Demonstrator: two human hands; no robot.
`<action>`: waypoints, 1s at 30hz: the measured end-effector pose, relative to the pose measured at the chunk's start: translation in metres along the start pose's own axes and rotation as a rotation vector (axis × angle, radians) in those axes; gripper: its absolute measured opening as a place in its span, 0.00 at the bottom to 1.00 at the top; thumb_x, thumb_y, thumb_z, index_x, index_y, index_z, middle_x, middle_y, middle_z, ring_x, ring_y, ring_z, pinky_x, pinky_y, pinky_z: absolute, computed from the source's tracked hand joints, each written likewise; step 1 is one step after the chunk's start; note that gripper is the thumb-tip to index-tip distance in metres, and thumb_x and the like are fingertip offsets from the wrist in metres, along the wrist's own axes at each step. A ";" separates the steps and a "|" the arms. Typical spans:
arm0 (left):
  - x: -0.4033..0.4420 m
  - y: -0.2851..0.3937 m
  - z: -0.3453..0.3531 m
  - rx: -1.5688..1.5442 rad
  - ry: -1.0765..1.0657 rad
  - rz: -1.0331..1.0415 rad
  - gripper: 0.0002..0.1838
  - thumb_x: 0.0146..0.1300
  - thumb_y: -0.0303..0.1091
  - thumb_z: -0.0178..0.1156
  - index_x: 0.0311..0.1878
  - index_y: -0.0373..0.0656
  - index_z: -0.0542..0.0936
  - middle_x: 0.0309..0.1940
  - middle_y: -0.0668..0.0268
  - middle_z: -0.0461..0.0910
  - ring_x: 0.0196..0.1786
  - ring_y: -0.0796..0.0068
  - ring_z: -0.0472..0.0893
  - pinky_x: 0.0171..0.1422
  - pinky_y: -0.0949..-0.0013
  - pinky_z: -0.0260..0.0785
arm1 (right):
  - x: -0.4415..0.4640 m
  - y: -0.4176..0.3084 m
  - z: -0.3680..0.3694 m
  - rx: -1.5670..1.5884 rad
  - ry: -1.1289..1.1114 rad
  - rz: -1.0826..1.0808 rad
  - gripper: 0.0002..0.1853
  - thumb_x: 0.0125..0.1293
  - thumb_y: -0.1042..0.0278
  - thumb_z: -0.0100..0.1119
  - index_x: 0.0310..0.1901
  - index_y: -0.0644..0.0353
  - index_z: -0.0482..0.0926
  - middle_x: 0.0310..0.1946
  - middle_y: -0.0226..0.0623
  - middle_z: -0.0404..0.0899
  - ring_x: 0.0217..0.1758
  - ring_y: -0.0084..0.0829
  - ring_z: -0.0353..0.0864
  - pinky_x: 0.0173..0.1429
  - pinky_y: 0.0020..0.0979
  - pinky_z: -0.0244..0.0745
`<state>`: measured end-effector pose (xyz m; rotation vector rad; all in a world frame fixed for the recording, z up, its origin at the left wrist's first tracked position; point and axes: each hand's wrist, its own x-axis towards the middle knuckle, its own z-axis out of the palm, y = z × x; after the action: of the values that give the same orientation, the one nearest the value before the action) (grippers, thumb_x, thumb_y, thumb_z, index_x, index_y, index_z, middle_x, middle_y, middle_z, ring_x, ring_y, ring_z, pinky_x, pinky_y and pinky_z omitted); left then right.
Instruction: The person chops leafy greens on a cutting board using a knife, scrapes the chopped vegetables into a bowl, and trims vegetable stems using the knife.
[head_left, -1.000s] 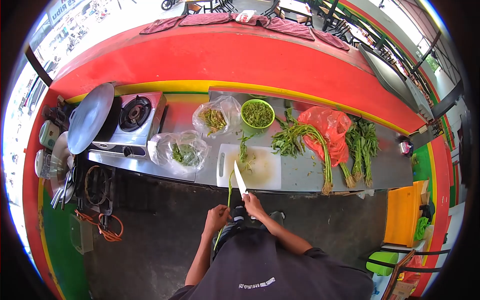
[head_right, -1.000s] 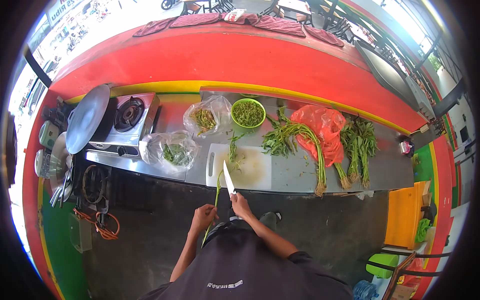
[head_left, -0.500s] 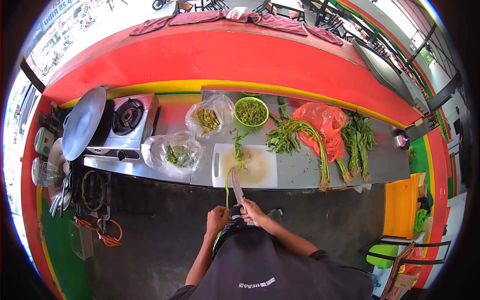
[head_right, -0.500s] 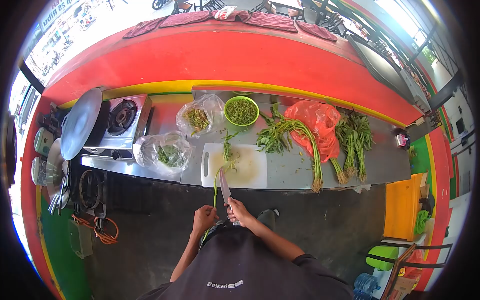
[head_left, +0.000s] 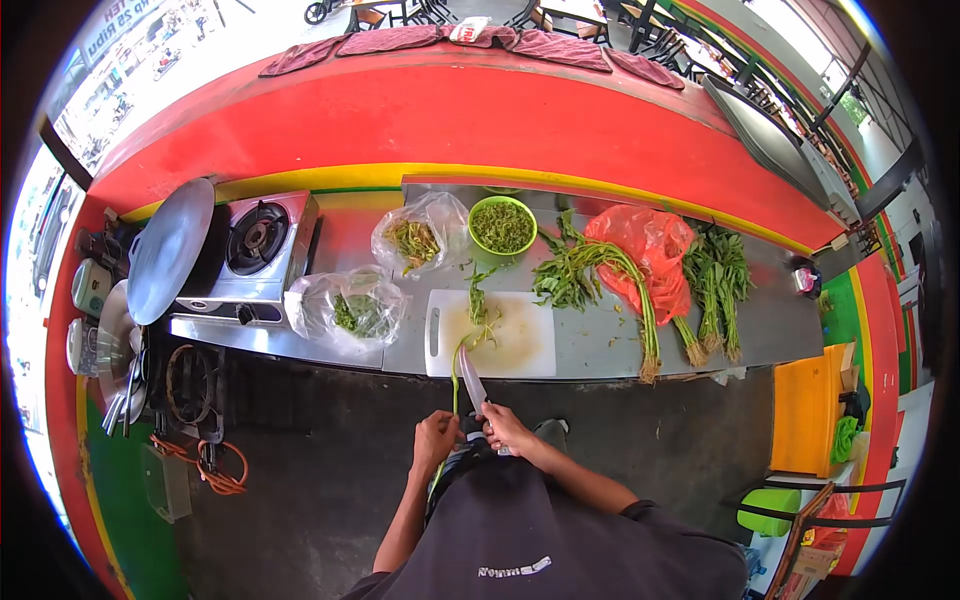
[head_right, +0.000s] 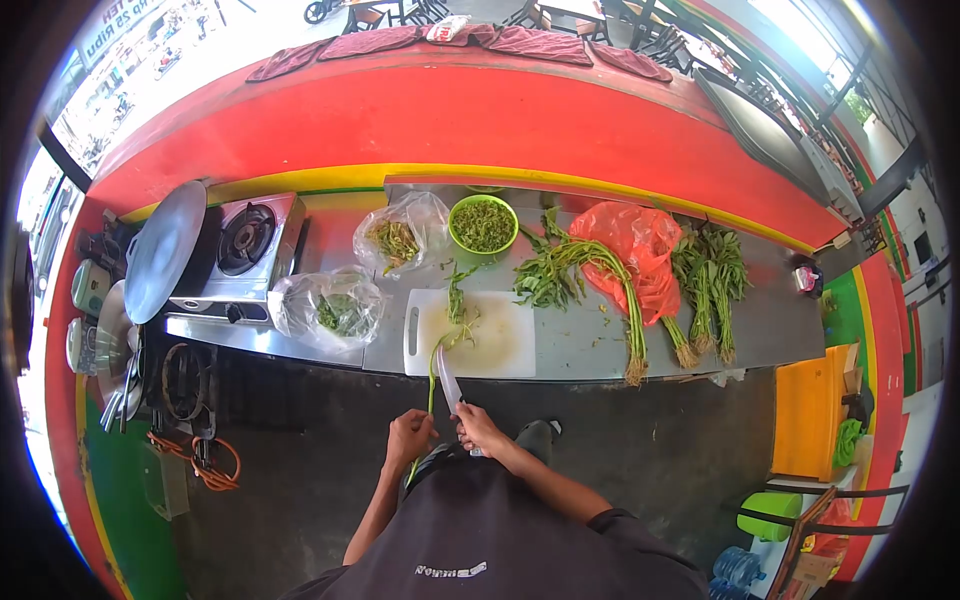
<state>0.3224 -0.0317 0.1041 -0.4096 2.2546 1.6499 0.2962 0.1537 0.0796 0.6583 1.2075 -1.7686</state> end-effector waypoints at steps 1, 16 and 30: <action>-0.001 0.002 -0.001 -0.013 -0.011 -0.003 0.14 0.71 0.34 0.62 0.45 0.29 0.82 0.25 0.58 0.87 0.18 0.77 0.81 0.23 0.71 0.73 | 0.002 0.001 -0.001 -0.043 0.030 -0.030 0.21 0.81 0.43 0.44 0.47 0.56 0.70 0.20 0.22 0.59 0.15 0.15 0.54 0.18 0.23 0.52; -0.009 0.000 -0.014 -0.197 -0.053 -0.038 0.15 0.74 0.35 0.59 0.47 0.28 0.81 0.27 0.61 0.86 0.21 0.79 0.80 0.26 0.73 0.72 | 0.036 0.013 -0.031 -0.947 0.408 -0.560 0.21 0.79 0.51 0.47 0.45 0.65 0.75 0.34 0.54 0.84 0.34 0.56 0.85 0.38 0.53 0.78; -0.020 -0.012 -0.018 -0.272 0.111 -0.042 0.16 0.74 0.38 0.59 0.50 0.30 0.81 0.28 0.61 0.87 0.22 0.80 0.80 0.25 0.74 0.73 | 0.015 0.003 -0.039 -0.936 0.527 -0.500 0.22 0.78 0.50 0.48 0.44 0.65 0.77 0.39 0.57 0.84 0.47 0.63 0.82 0.50 0.55 0.75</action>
<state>0.3442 -0.0516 0.1074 -0.6223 2.0844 1.9627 0.2896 0.1834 0.0507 0.2521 2.4911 -1.1593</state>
